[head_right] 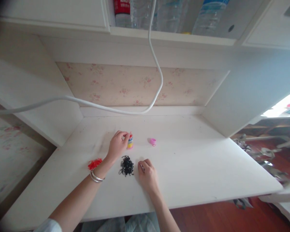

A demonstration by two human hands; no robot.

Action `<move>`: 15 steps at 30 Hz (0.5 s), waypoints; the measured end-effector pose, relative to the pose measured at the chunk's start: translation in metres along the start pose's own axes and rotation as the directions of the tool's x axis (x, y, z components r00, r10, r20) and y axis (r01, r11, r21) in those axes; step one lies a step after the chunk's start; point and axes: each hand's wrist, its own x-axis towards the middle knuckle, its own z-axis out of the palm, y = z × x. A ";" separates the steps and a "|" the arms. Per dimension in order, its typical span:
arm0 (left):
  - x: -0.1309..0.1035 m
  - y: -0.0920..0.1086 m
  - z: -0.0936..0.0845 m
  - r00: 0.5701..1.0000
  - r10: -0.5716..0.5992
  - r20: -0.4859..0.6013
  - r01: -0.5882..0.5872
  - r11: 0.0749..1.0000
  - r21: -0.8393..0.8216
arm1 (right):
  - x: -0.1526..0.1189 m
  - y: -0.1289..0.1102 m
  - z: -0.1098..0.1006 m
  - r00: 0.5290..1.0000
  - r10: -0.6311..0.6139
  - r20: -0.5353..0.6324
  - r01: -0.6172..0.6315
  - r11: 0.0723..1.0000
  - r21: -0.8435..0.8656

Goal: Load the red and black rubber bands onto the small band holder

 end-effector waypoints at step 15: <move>-0.023 -0.022 -0.034 0.996 -0.074 -0.048 0.071 0.995 -0.077 | -0.001 0.006 0.002 1.000 0.000 -0.006 0.000 0.999 0.038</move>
